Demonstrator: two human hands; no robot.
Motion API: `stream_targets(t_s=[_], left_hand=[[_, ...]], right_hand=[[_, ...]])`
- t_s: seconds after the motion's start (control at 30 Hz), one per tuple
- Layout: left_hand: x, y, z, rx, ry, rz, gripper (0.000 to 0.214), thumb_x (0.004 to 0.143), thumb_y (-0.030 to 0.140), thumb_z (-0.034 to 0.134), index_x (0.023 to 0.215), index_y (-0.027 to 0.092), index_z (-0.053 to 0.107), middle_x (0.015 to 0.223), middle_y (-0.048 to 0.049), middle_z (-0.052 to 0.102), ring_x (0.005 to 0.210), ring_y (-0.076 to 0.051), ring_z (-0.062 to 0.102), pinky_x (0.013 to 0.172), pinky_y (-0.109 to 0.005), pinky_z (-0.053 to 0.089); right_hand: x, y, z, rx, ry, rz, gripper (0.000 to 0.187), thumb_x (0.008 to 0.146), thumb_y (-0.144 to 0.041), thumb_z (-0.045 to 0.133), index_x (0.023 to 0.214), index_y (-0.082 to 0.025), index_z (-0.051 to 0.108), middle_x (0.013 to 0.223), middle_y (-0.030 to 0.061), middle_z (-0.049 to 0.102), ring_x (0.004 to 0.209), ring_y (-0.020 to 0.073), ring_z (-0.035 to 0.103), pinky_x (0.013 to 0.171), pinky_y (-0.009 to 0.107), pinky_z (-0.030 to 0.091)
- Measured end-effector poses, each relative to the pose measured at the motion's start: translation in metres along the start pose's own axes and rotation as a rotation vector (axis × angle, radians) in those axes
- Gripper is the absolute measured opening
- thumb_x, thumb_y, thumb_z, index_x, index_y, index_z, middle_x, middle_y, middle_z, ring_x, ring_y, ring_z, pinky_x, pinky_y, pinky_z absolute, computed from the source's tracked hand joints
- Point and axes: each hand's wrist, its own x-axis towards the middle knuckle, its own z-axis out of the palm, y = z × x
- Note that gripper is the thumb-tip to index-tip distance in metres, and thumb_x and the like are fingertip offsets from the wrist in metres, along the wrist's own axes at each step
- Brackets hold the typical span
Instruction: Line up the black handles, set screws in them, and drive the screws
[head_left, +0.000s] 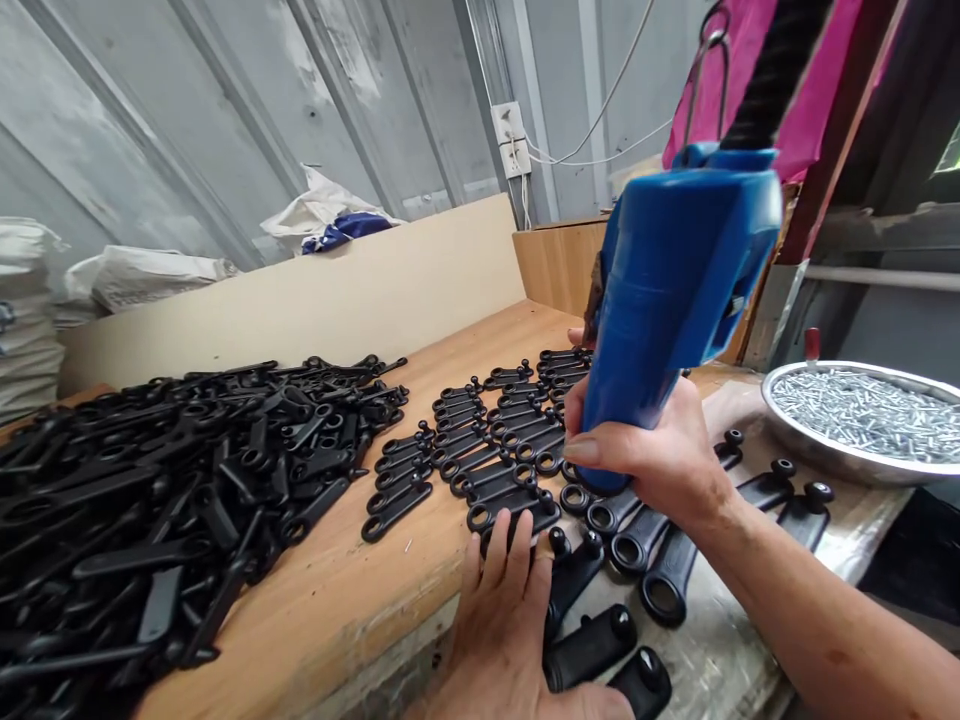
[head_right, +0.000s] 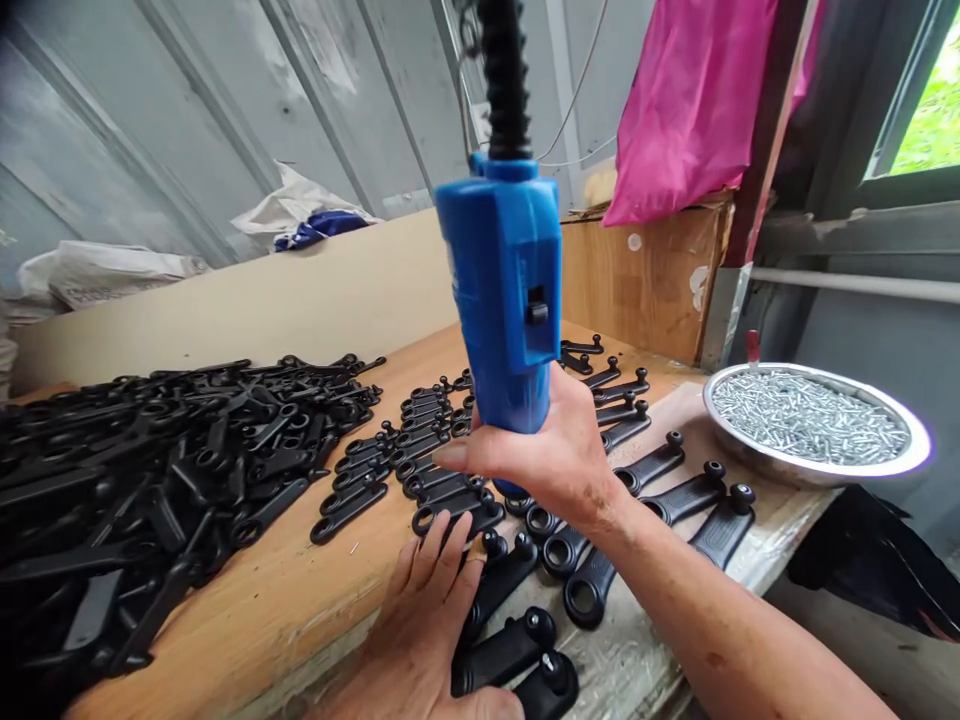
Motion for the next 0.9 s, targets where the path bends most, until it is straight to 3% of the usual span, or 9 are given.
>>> stream_targets(t_s=[0.1,0.2,0.63,0.83,0.9], left_hand=[[0.000,0.007,0.001,0.040,0.053,0.006,0.081,0.074,0.060,0.050,0.136,0.009,0.037,0.146,-0.0196,0.020,0.134,-0.040,0.010,0.104,-0.062,0.018],[-0.002,0.012,0.000,0.062,0.063,0.011,0.081,0.074,0.057,0.049,0.138,0.008,0.033,0.146,-0.0193,0.021,0.135,-0.039,0.012,0.105,-0.060,0.021],[-0.025,0.006,0.012,0.116,0.052,0.019,0.091,0.073,0.073,0.041,0.140,0.012,0.029,0.145,-0.0116,0.027,0.134,-0.033,0.023,0.109,-0.052,0.018],[-0.036,0.002,0.022,0.049,0.062,-0.065,0.050,0.089,0.035,0.039,0.138,0.025,0.035,0.142,-0.0028,0.038,0.131,-0.027,0.031,0.110,-0.048,0.019],[-0.038,0.002,0.025,0.018,0.077,-0.097,0.046,0.089,0.032,0.040,0.135,0.029,0.038,0.142,-0.0011,0.039,0.130,-0.027,0.033,0.110,-0.048,0.019]], right_hand=[[-0.002,0.001,-0.004,0.025,-0.014,0.010,0.031,0.050,-0.036,0.080,0.058,-0.018,0.056,0.060,-0.0028,0.056,0.052,0.0117,0.048,0.048,0.026,0.037],[-0.004,0.003,-0.008,0.039,-0.034,0.016,0.031,0.050,-0.036,0.080,0.059,-0.018,0.056,0.060,-0.0032,0.056,0.053,0.0119,0.049,0.048,0.026,0.038],[-0.010,0.001,-0.014,0.040,-0.142,0.019,0.032,0.053,-0.043,0.079,0.060,-0.022,0.056,0.062,-0.0018,0.056,0.057,0.0153,0.052,0.049,0.030,0.041],[-0.015,0.002,-0.011,0.105,-0.184,0.071,0.034,0.052,-0.044,0.080,0.064,-0.022,0.057,0.062,0.0000,0.055,0.055,0.0152,0.051,0.046,0.031,0.041],[-0.017,0.001,-0.008,0.159,-0.212,0.105,0.038,0.051,-0.048,0.080,0.068,-0.022,0.059,0.061,0.0001,0.055,0.053,0.0139,0.048,0.043,0.029,0.038]])
